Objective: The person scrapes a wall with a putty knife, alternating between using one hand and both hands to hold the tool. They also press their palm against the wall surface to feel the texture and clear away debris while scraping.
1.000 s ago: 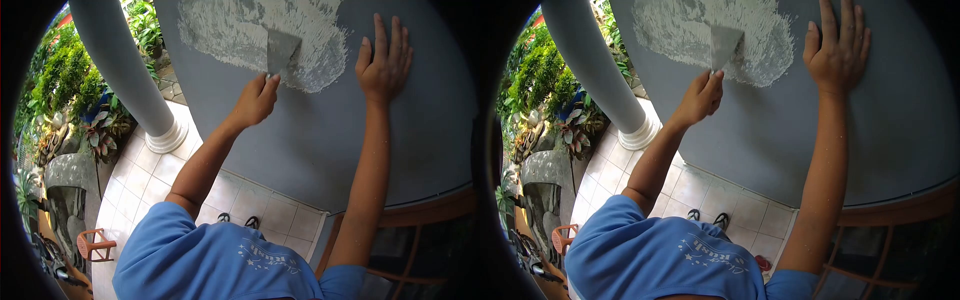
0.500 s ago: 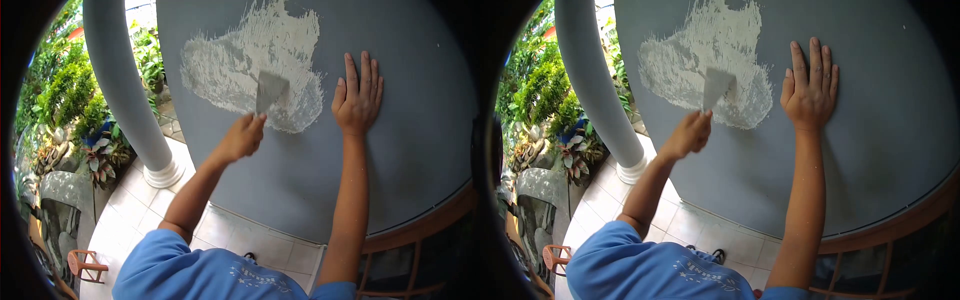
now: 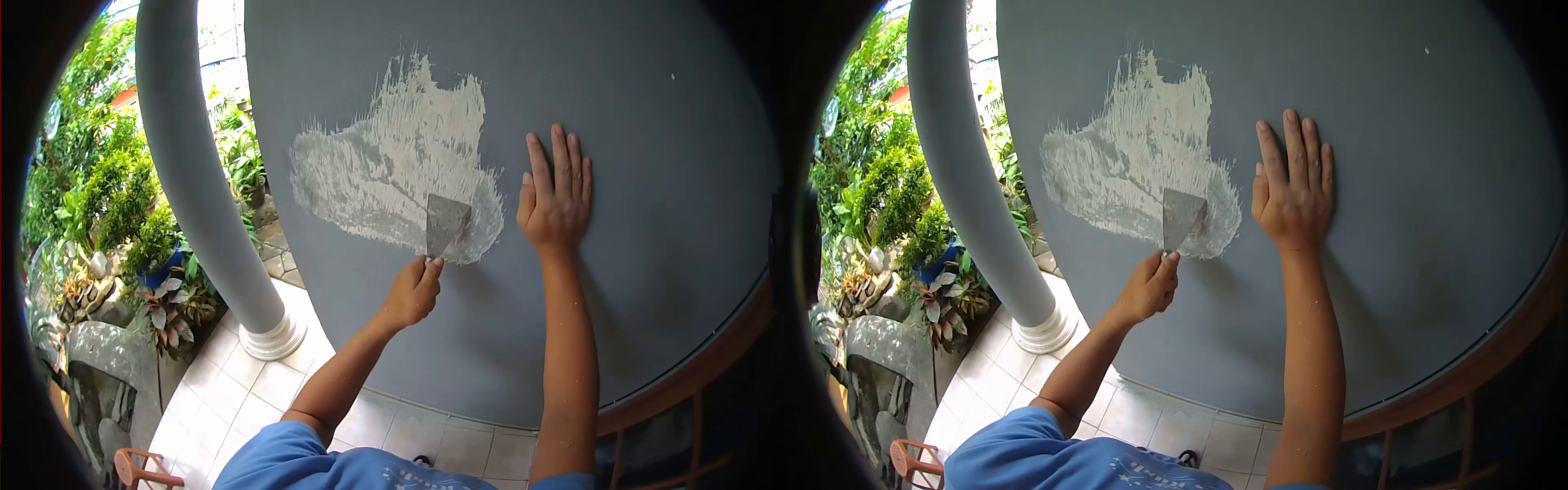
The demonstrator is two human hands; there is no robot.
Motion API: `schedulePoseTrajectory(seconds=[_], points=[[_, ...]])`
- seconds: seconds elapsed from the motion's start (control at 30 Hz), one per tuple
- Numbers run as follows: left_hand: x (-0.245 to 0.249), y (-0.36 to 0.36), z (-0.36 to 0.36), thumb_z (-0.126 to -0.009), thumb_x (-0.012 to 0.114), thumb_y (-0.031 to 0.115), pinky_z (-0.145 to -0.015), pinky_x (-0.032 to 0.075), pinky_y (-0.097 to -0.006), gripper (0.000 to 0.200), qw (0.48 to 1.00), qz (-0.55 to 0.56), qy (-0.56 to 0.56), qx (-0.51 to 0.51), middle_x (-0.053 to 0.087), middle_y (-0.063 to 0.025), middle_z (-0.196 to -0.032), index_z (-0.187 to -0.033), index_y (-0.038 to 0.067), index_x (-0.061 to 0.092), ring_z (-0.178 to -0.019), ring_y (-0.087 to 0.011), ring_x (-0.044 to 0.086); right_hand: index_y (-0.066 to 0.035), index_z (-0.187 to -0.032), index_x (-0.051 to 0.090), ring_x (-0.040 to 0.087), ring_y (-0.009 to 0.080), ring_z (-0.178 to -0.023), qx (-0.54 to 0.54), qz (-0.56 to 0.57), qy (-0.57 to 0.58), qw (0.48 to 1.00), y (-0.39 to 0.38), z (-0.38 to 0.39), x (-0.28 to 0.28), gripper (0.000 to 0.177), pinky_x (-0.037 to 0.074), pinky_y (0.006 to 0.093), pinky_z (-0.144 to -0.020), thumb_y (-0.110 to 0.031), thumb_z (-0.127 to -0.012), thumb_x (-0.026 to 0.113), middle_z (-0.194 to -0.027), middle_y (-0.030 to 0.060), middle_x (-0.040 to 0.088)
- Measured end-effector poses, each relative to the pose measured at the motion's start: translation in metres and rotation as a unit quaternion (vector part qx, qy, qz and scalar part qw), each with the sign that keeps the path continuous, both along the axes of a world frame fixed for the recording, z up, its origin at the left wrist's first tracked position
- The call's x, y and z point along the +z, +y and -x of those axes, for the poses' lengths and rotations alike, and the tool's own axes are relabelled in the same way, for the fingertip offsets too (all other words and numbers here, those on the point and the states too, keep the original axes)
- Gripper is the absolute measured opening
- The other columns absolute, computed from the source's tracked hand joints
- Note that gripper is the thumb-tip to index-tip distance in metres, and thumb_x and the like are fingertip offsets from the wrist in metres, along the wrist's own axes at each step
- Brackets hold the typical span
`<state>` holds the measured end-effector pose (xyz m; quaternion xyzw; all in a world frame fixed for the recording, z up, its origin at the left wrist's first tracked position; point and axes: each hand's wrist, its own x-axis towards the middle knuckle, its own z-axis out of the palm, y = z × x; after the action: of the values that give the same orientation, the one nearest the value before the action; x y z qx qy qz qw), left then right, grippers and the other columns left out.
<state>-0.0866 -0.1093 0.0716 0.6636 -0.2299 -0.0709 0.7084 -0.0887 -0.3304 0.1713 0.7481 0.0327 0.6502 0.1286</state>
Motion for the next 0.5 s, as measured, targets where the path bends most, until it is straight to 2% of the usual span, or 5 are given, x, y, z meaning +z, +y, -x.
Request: schedulePoseTrajectory(seconds=[0.17, 0.23, 0.37, 0.4, 0.5], points=[[0.061, -0.002, -0.012, -0.105, 0.044, 0.037, -0.041, 0.035, -0.0258, 0.037, 0.998, 0.040, -0.041, -0.026, 0.043, 0.0030, -0.059, -0.085, 0.006, 0.043, -0.045, -0.0058, 0.040, -0.027, -0.144, 0.050, 0.037, 0.0223, -0.143, -0.012, 0.001, -0.002, 1.000, 0.001, -0.001, 0.001, 0.049, 0.024, 0.0410, -0.119, -0.027, -0.095, 0.051, -0.153, 0.0025, 0.042], [0.048, -0.005, -0.015, -0.105, 0.043, 0.036, -0.042, 0.036, -0.0261, 0.036, 0.998, 0.013, -0.055, -0.012, 0.044, 0.0022, -0.059, -0.084, 0.006, 0.043, -0.046, -0.0062, 0.041, -0.026, -0.142, 0.051, 0.038, 0.0237, -0.142, -0.009, 0.003, -0.003, 1.000, 0.000, 0.000, 0.001, 0.048, 0.025, 0.0420, -0.118, -0.026, -0.095, 0.050, -0.152, 0.0034, 0.043], [-0.042, -0.029, 0.006, -0.105, 0.044, 0.037, -0.042, 0.035, -0.0250, 0.038, 0.987, -0.073, -0.127, 0.065, 0.045, 0.0017, -0.060, -0.081, 0.007, 0.043, -0.047, -0.0059, 0.041, -0.026, -0.142, 0.052, 0.038, 0.0240, -0.142, 0.004, -0.002, -0.015, 1.000, 0.002, -0.003, 0.004, 0.047, 0.026, 0.0419, -0.118, -0.026, -0.095, 0.049, -0.152, 0.0033, 0.044], [-0.031, -0.027, 0.001, -0.105, 0.044, 0.037, -0.048, 0.040, -0.0275, 0.039, 0.993, -0.070, -0.087, 0.036, 0.049, -0.0012, -0.063, -0.084, 0.005, 0.046, -0.052, -0.0082, 0.046, -0.027, -0.143, 0.051, 0.038, 0.0227, -0.142, 0.002, 0.002, -0.005, 1.000, 0.000, -0.001, 0.000, 0.048, 0.025, 0.0410, -0.119, -0.027, -0.095, 0.050, -0.153, 0.0025, 0.043], [0.045, -0.018, -0.005, -0.106, 0.041, 0.037, -0.039, 0.032, -0.0234, 0.034, 0.998, 0.035, -0.048, -0.014, 0.036, 0.0050, -0.059, -0.089, 0.008, 0.044, -0.045, -0.0052, 0.036, -0.027, -0.142, 0.052, 0.039, 0.0229, -0.142, -0.004, -0.002, -0.006, 1.000, 0.002, 0.001, 0.001, 0.047, 0.026, 0.0411, -0.118, -0.023, -0.095, 0.049, -0.152, 0.0021, 0.044]])
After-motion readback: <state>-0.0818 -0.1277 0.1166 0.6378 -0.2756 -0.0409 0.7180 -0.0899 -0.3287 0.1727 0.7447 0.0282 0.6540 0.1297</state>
